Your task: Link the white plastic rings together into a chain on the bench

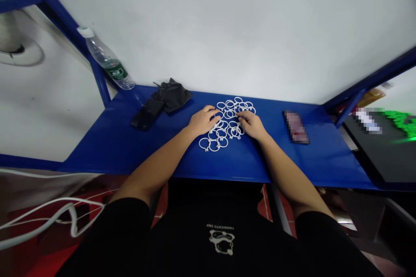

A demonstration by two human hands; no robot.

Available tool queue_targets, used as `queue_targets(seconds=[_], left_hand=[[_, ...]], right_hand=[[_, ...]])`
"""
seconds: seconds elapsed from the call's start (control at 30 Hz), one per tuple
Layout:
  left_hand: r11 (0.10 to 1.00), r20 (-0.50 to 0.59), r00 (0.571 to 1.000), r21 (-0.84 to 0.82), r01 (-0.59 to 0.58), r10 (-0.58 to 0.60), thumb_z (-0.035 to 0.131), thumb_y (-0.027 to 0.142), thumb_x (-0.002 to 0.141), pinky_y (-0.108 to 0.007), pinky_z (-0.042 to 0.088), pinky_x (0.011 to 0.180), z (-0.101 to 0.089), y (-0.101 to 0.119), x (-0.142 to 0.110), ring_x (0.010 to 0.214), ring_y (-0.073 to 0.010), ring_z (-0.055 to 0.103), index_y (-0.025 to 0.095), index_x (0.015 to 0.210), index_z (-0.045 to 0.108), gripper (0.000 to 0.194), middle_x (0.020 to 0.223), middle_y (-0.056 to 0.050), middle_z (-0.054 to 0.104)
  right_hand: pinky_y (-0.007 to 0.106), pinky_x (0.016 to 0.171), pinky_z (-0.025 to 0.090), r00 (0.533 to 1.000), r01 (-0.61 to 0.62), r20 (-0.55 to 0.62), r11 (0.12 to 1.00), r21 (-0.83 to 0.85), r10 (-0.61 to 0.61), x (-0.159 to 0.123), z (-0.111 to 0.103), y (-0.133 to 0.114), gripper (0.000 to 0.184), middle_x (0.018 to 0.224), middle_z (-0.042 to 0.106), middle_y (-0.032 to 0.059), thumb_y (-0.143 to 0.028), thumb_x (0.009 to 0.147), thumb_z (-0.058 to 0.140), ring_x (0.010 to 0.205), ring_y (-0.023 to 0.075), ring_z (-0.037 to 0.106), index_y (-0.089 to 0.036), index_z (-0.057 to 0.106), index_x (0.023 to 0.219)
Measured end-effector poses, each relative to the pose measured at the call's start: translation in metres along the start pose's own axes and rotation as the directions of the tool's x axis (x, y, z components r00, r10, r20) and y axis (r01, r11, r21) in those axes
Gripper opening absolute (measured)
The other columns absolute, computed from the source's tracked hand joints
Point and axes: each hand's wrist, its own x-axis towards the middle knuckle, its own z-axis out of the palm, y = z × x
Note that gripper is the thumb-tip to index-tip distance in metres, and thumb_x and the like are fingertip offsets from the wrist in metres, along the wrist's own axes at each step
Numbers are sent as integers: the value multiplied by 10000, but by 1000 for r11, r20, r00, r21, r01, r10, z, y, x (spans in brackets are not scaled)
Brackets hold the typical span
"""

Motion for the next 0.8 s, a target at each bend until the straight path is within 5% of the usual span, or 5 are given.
queue_targets(seconds=[0.23,0.47,0.57,0.7,0.8], left_hand=[[998,60,998,64,-8,4,543,503,1098,-431,530,1114,-1,6,1,1300,-296,653,259,1302,780,397,1486,-68,651],[996,38,995,-18,90,-89,575,449,1082,-343,552,930,-7,9,-1,1066,-221,716,232,1022,800,319,1243,-57,729],[995,23,996,-42,91,-90,622,367,1052,-329,541,893,-6,5,1,1039,-221,719,242,1128,782,217,1136,-49,764],[990,35,992,-59,124,-122,622,333,1044,-354,544,848,-2,-1,7,989,-255,736,238,1447,663,416,1002,-60,800],[993,32,993,-30,117,-116,671,358,1009,-363,545,798,3,-6,10,918,-272,738,210,1422,689,439,951,-77,793]], right_hand=[[432,943,581,999,-42,30,998,-53,43,0,-1,-1,314,1134,799,103,-260,1002,560,1036,276,736,-228,794,1209],[339,725,545,985,-173,19,985,-10,173,0,-7,-7,298,956,813,56,-359,972,645,746,204,704,-236,805,1191],[337,744,536,988,-144,52,988,-47,146,1,-9,-8,331,955,806,55,-344,950,662,770,203,701,-238,804,1230],[347,764,541,990,-102,85,992,-78,109,2,-10,-7,290,976,808,62,-328,947,654,798,210,701,-240,826,1163],[339,721,535,988,-111,94,991,-78,118,2,-10,-5,293,953,806,54,-318,947,652,766,208,698,-243,818,1177]])
